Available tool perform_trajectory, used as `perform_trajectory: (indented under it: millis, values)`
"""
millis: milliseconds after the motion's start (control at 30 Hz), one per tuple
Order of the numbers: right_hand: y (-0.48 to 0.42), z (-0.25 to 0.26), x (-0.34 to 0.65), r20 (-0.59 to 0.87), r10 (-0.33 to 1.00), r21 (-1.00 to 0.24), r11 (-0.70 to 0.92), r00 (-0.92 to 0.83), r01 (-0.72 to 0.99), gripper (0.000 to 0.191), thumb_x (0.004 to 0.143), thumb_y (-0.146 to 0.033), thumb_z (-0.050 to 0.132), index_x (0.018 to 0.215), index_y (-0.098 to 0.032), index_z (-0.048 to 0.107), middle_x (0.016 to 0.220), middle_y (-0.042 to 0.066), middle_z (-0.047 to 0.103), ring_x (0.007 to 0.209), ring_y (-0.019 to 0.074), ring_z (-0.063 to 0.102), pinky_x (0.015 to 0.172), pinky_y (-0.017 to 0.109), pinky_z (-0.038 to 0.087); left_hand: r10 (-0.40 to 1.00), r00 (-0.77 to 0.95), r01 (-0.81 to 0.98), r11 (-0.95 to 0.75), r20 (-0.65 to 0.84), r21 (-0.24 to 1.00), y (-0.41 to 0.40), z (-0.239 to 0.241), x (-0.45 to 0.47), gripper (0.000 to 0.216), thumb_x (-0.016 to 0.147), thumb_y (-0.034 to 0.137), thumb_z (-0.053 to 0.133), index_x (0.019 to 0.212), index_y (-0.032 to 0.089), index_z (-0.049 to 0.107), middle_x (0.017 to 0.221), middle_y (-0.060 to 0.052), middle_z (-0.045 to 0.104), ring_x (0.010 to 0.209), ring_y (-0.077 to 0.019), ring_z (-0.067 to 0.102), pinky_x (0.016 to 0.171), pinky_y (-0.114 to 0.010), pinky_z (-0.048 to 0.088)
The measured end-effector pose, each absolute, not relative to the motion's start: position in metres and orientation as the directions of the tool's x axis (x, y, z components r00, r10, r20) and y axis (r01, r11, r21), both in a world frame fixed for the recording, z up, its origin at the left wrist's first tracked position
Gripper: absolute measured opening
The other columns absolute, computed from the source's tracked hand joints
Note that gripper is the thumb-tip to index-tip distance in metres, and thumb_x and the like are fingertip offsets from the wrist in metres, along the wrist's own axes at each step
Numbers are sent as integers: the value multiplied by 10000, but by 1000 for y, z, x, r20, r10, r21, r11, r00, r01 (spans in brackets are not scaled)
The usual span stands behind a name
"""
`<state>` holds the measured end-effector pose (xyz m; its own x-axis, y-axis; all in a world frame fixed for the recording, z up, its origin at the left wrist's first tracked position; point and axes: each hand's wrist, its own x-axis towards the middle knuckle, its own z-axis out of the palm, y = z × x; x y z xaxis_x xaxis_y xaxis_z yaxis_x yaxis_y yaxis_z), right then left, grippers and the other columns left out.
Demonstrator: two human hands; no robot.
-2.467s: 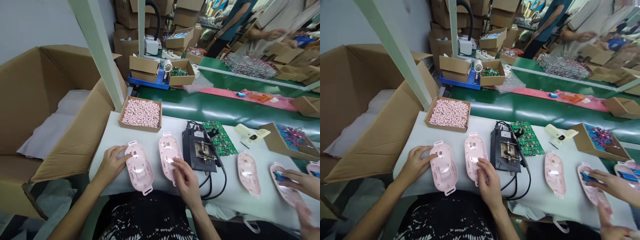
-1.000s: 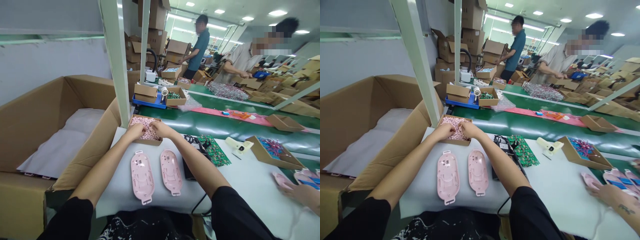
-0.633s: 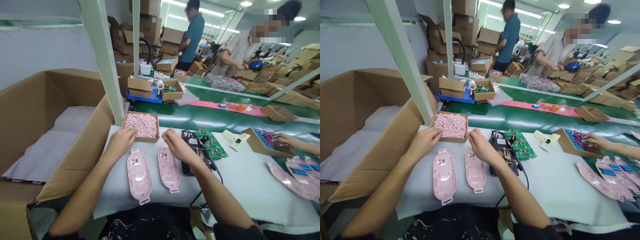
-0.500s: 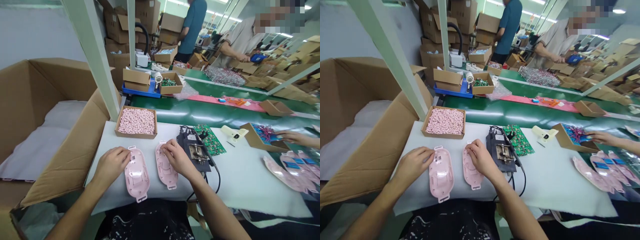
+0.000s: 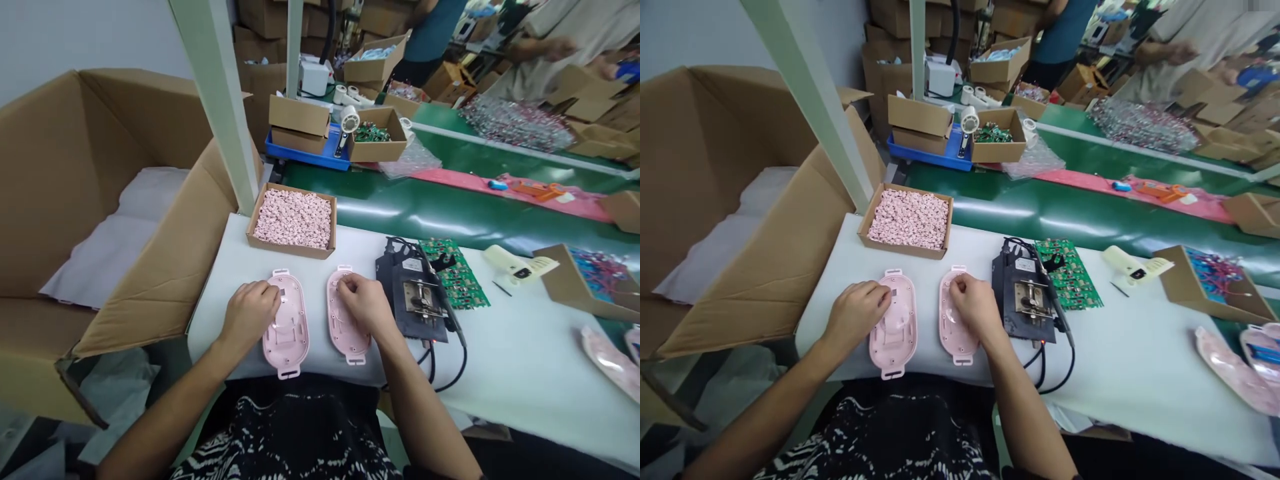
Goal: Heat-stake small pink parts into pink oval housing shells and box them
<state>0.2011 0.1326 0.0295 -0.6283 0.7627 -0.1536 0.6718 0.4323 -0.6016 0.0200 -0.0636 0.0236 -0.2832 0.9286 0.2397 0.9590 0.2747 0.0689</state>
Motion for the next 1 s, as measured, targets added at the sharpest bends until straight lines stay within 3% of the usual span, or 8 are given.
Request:
perform_trajectory:
  millis: [267, 433, 600, 733, 867, 933, 1000]
  values:
    - [135, 31, 198, -176, 801, -484, 436, -572, 759, 164, 844, -301, 561, 771, -216, 679, 724, 53, 723, 663, 198, 627, 627, 276, 334, 977, -169, 971, 142, 132, 194, -63, 19, 6, 203, 950, 84, 538, 1008, 188, 703, 944, -57, 685, 877, -223, 628, 799, -367, 463]
    - [133, 30, 199, -187, 802, -422, 456, -568, 783, 192, 878, -318, 547, 794, -207, 680, 748, 71, 730, 676, 204, 629, 626, 288, 304, 978, -130, 945, 72, 166, 320, -61, 19, -3, 232, 974, 104, 523, 940, 196, 734, 906, -48, 674, 850, -203, 584, 787, -346, 480]
    - [131, 29, 196, -180, 824, -360, 453, -537, 815, 205, 908, -316, 521, 830, -202, 672, 775, 71, 732, 687, 200, 632, 634, 290, 291, 933, -282, 881, 159, 224, 445, -56, 20, -6, 181, 967, 223, 579, 1050, 190, 736, 977, -73, 592, 931, -227, 534, 866, -366, 498]
    - [124, 34, 190, -188, 827, -301, 465, -530, 832, 209, 936, -302, 494, 897, -181, 660, 793, 95, 727, 664, 202, 612, 618, 301, 258, 918, -395, 740, 300, 29, 602, -51, 19, -14, 409, 910, 279, 626, 1297, 151, 609, 1162, -101, 586, 1117, -268, 562, 1011, -420, 471]
    - [119, 36, 194, -180, 786, -288, 532, -591, 796, 224, 988, -317, 433, 979, -187, 616, 823, 81, 710, 671, 207, 606, 627, 304, 304, 910, -388, 645, 383, -149, 662, -46, 25, -21, 369, 864, 326, 618, 1187, 148, 616, 1175, -106, 630, 1152, -303, 581, 1016, -453, 460]
    - [122, 33, 200, -72, 763, -369, 578, -643, 728, 220, 1001, -324, 414, 1004, -194, 592, 895, 83, 696, 767, 225, 622, 689, 317, 389, 904, -378, 596, 404, -202, 694, -45, 30, -21, 313, 868, 346, 594, 1125, 168, 600, 1156, -93, 646, 1117, -294, 604, 975, -439, 473]
    - [127, 28, 207, 95, 745, -427, 629, -660, 649, 219, 987, -306, 426, 1077, -183, 583, 1047, 120, 670, 971, 264, 616, 849, 372, 458, 896, -363, 521, 421, -254, 743, -46, 32, -20, 300, 894, 367, 553, 1134, 186, 549, 1111, -72, 657, 1024, -262, 636, 898, -403, 496]
